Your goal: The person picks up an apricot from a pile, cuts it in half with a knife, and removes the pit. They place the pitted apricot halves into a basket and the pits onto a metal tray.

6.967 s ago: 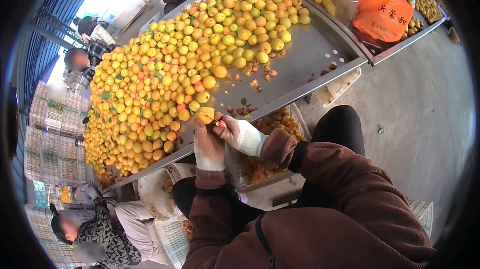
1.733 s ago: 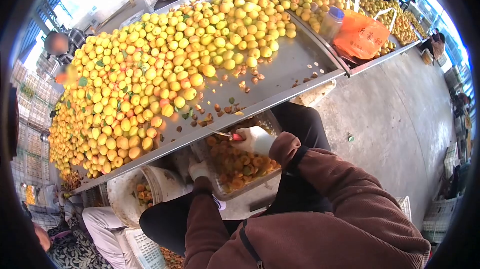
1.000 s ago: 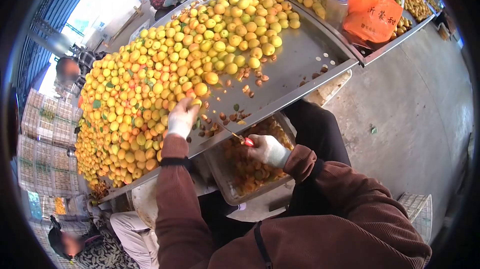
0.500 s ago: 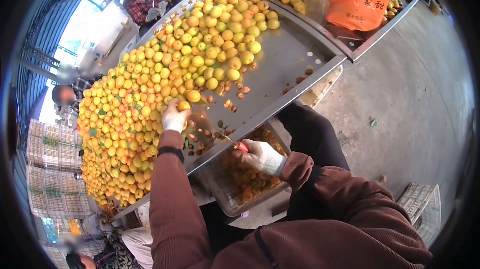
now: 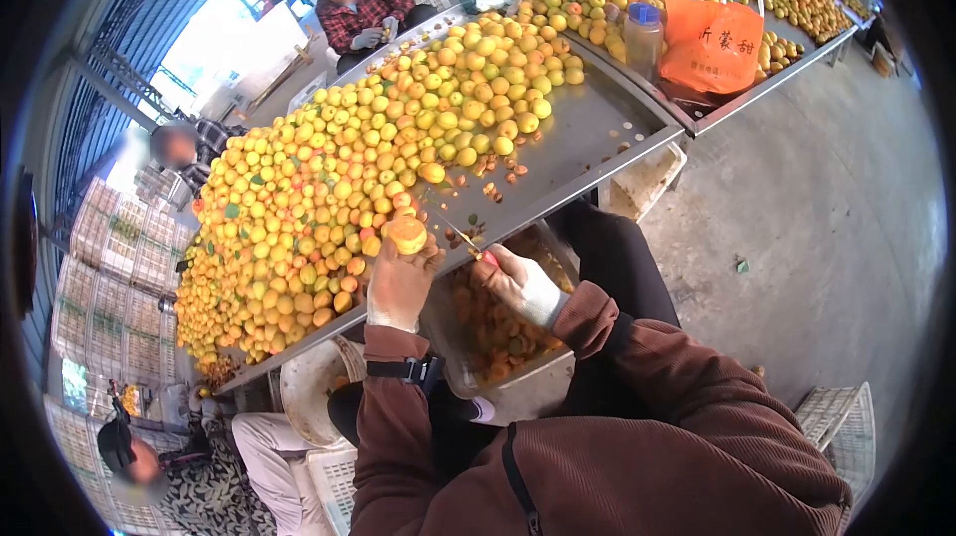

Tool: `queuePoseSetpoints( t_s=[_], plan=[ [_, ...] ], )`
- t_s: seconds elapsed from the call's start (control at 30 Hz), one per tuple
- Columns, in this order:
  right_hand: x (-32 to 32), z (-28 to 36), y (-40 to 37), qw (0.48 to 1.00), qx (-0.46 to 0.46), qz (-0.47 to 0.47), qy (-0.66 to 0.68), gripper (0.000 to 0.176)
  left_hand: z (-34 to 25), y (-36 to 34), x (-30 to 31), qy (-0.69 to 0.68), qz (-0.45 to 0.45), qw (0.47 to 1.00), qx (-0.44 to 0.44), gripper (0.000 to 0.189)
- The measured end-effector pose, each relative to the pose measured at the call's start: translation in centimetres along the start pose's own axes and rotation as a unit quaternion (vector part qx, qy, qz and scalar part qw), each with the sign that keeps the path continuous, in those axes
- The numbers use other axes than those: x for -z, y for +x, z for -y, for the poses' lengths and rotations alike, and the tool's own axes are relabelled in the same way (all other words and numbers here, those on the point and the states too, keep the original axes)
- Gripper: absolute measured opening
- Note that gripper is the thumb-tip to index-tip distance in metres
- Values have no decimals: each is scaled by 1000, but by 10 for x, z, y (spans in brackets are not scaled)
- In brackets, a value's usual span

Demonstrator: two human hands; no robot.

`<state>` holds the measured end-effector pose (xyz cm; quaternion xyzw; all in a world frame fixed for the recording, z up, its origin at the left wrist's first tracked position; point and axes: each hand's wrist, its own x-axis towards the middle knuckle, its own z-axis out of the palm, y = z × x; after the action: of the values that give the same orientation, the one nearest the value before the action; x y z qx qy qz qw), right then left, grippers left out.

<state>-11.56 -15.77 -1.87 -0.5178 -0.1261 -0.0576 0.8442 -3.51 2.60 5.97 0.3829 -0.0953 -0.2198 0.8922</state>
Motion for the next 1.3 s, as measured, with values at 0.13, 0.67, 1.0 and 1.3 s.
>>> queuePoseSetpoints(
  t_s=[0.13, 0.67, 1.0, 1.3],
  plan=[
    [-45, 53, -12, 958, 22, 26, -283, 34, -3, -41, -2, 28, -37, 999, -13, 46],
    [-114, 42, 2, 851, 93, 156, -493, 29, -27, -105, 32, -53, -64, 996, -40, 39],
    [-175, -24, 47, 840, 59, 272, -465, 30, -62, -154, 94, 59, -180, 964, -187, 29],
    [-261, -105, 58, 800, -21, 352, -485, 35, -86, -211, 151, -60, -367, 884, -283, 30]
  ],
)
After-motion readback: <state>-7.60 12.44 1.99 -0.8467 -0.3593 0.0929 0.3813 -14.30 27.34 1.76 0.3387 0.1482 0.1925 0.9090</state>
